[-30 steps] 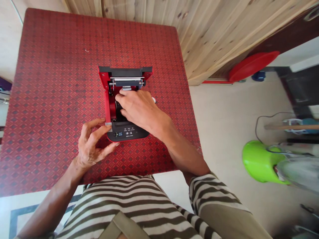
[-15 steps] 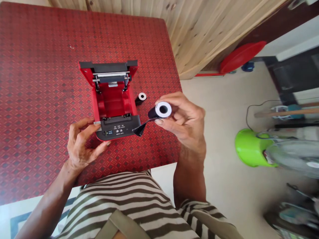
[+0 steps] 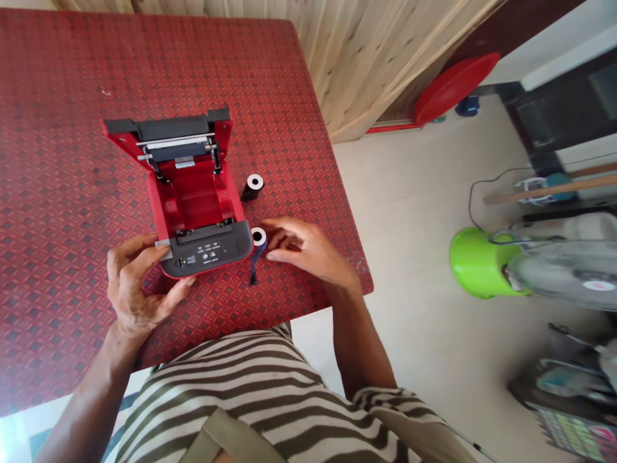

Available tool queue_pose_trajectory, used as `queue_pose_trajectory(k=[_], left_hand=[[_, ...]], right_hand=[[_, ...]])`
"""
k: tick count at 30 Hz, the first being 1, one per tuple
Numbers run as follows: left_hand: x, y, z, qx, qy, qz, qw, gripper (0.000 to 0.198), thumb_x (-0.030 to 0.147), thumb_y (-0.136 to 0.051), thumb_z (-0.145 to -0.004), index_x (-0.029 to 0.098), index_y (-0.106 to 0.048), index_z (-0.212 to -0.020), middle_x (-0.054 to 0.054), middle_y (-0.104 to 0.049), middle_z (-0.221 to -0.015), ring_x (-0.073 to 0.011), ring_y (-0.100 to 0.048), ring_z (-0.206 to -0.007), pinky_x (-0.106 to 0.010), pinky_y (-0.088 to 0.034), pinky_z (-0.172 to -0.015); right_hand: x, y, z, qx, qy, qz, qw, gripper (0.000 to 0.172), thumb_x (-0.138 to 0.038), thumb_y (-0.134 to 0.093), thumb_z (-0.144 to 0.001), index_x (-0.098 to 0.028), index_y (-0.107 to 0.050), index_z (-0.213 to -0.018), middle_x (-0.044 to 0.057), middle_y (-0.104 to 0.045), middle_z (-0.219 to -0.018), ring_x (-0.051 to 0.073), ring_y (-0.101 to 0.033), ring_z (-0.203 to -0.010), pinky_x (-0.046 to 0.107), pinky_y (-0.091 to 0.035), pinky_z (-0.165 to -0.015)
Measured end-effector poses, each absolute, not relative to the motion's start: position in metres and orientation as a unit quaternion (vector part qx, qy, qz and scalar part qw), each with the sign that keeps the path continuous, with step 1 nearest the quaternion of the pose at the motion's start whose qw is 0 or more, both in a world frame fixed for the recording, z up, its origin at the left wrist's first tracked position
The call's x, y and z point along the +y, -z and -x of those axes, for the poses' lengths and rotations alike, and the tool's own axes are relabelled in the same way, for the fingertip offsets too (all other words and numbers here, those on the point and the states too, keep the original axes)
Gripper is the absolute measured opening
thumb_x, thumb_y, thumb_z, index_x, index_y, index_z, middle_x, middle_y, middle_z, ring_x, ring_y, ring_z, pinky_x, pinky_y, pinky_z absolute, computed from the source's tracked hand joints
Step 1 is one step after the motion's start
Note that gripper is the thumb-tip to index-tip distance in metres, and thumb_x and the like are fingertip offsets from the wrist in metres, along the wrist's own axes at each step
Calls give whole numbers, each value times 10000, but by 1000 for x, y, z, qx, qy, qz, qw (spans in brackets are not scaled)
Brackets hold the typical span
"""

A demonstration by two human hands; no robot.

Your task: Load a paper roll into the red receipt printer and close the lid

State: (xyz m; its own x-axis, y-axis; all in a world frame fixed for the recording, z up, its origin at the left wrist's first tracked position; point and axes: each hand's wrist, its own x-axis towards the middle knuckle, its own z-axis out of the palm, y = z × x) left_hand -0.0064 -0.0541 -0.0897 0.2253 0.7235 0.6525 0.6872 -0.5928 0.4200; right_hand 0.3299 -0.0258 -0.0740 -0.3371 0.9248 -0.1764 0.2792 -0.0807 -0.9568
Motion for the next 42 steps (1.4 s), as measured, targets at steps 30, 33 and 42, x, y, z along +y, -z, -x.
queue_pose_trajectory(k=[30, 33, 42], left_hand=[[-60, 88, 4, 455, -423, -783, 37, 649, 485, -828, -921, 277, -581, -1484, -141, -697, -1263, -267, -733, -1085, -379, -665, -820], [-61, 88, 4, 468, -419, -777, 45, 613, 507, -810, -932, 304, -594, -1468, -129, -704, -1255, -261, -738, -1065, -383, -669, -818], [-63, 89, 5, 482, -406, -775, 51, 600, 556, -767, -955, 359, -567, -1485, -115, -701, -1261, -246, -745, -1025, -373, -670, -763]], right_hand=[[39, -34, -204, -896, -117, 426, -56, 352, -52, -475, -1073, -117, -750, -1284, 164, -761, -1225, 288, -754, -1073, 395, -576, -865], [45, -33, -190, -890, -99, 432, -104, 411, -8, -411, -1062, -103, -769, -1241, 189, -775, -1164, 299, -761, -1040, 390, -560, -819], [61, -8, -189, -904, -95, 402, -109, 426, 0, -410, -1035, -114, -782, -1208, 184, -788, -1123, 314, -753, -1001, 439, -571, -864]])
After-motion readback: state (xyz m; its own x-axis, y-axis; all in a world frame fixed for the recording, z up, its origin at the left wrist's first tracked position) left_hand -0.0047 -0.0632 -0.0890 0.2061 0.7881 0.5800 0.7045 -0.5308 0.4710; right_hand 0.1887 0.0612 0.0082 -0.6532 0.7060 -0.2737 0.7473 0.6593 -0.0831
